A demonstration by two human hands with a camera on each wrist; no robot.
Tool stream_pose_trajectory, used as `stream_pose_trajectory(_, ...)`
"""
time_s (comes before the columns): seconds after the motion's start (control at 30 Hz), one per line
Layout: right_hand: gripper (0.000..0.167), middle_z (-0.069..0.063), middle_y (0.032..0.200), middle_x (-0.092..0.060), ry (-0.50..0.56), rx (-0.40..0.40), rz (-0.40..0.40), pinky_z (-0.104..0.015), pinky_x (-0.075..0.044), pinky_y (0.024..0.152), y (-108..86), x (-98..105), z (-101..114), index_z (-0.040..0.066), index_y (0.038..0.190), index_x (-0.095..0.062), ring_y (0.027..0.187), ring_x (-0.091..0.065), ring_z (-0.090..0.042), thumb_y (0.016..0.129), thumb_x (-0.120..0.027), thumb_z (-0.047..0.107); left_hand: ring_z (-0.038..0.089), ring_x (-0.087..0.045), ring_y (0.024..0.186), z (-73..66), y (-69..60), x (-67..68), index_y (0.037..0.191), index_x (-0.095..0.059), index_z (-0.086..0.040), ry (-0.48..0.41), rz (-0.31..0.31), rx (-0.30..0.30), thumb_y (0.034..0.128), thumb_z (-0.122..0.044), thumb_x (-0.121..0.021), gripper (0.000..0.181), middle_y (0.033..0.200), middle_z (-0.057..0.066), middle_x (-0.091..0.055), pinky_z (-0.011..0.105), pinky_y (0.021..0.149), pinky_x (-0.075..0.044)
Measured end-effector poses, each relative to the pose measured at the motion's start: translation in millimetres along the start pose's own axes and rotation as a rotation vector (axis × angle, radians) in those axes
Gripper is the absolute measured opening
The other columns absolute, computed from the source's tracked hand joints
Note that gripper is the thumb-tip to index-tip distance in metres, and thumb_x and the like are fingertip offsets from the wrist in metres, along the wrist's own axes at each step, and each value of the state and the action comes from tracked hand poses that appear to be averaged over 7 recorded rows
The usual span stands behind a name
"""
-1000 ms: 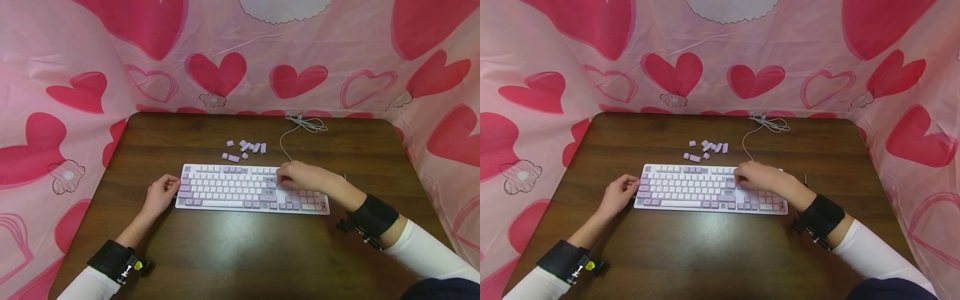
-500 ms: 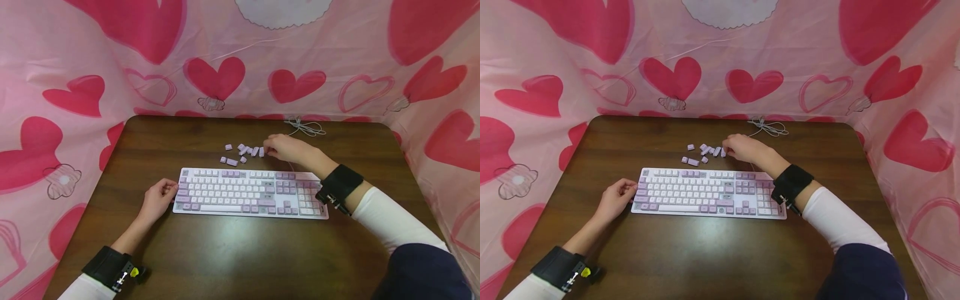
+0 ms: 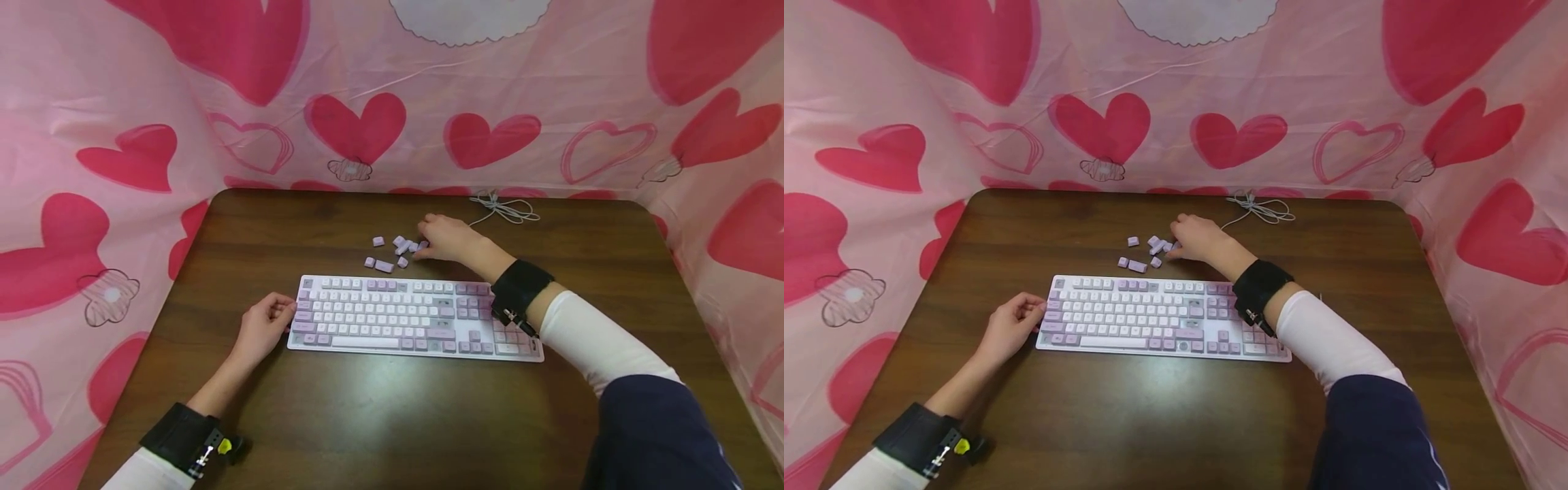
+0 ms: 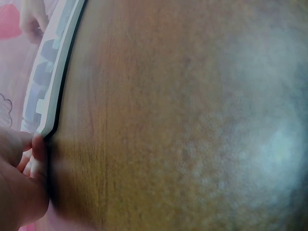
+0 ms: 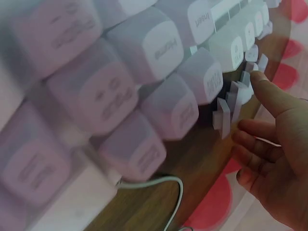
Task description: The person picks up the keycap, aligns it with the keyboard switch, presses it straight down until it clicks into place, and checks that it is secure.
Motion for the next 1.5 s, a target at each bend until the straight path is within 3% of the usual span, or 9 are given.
stream_pose_trajectory(0.27, 0.038, -0.015, 0.105, -0.064, -0.005, -0.024, 0.037, -0.049, -0.056, 0.086, 5.2, -6, -1, 0.003, 0.105, -0.071, 0.101, -0.065, -0.035, 0.092, -0.081, 0.037, 0.017, -0.062, 0.072, -0.2, 0.5, -1.3, 0.11, -0.068, 0.004, -0.001, 0.0, -0.005, 0.1023, -0.009, -0.066, 0.016, 0.093, 0.016, -0.068, 0.02, 0.062, -0.055)
stream_pose_trajectory(0.53, 0.028, -0.015, 0.099, -0.064, 0.037, 0.038, -0.009, -0.047, -0.054, 0.086, -0.4, -9, -5, 0.001, 0.103, -0.068, 0.092, -0.064, -0.031, 0.092, -0.08, 0.024, 0.015, -0.061, 0.071, -0.1, -0.8, -0.5, 0.11, -0.068, 0.004, 0.002, 0.0, 0.006, 0.1024, -0.01, -0.066, 0.016, 0.092, 0.016, -0.068, 0.02, 0.061, -0.055)
stream_pose_trajectory(0.73, 0.028, -0.014, 0.101, -0.063, 0.086, 0.059, -0.044, -0.046, -0.052, 0.087, -15.1, -6, -9, 0.0, 0.111, -0.069, 0.091, -0.061, -0.028, 0.092, -0.08, 0.017, 0.014, -0.061, 0.072, 0.6, -1.2, -0.6, 0.11, -0.068, 0.004, 0.003, 0.0, 0.007, 0.1025, -0.01, -0.065, 0.017, 0.093, 0.016, -0.068, 0.02, 0.062, -0.055)
stream_pose_trajectory(1.07, 0.033, -0.012, 0.106, -0.063, 0.186, -0.007, -0.046, -0.044, -0.052, 0.084, -55.1, 0, -21, 0.001, 0.117, -0.067, 0.091, -0.058, -0.025, 0.092, -0.081, 0.018, 0.017, -0.062, 0.075, -0.5, -1.2, 0.5, 0.112, -0.067, 0.005, 0.012, 0.008, -0.001, 0.1034, -0.011, -0.064, 0.019, 0.095, 0.017, -0.068, 0.019, 0.062, -0.055)
stream_pose_trajectory(1.33, 0.031, -0.01, 0.097, -0.061, 0.287, 0.001, -0.08, -0.041, -0.049, 0.077, -101.8, -4, -41, 0.001, 0.114, -0.069, 0.088, -0.054, -0.024, 0.088, -0.083, 0.011, 0.019, -0.061, 0.077, -1.2, -0.5, 0.7, 0.114, -0.067, 0.005, 0.014, 0.015, 0.007, 0.104, -0.012, -0.064, 0.02, 0.097, 0.018, -0.068, 0.018, 0.063, -0.055)
stream_pose_trajectory(1.5, 0.031, -0.01, 0.102, -0.065, 0.306, -0.043, -0.082, -0.045, -0.051, 0.084, -133.0, -8, -48, 0.001, 0.114, -0.069, 0.093, -0.058, -0.025, 0.088, -0.083, 0.011, 0.014, -0.061, 0.074, -0.7, -0.8, 0.6, 0.113, -0.067, 0.005, 0.01, 0.003, 0.003, 0.1036, -0.012, -0.064, 0.02, 0.096, 0.019, -0.069, 0.018, 0.062, -0.055)
Point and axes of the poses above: each hand's wrist, its own y-axis towards the middle knuckle, its own x-axis out of the back of the hand, z = x × y, the point moved 2 cm from there along y, towards the middle knuckle
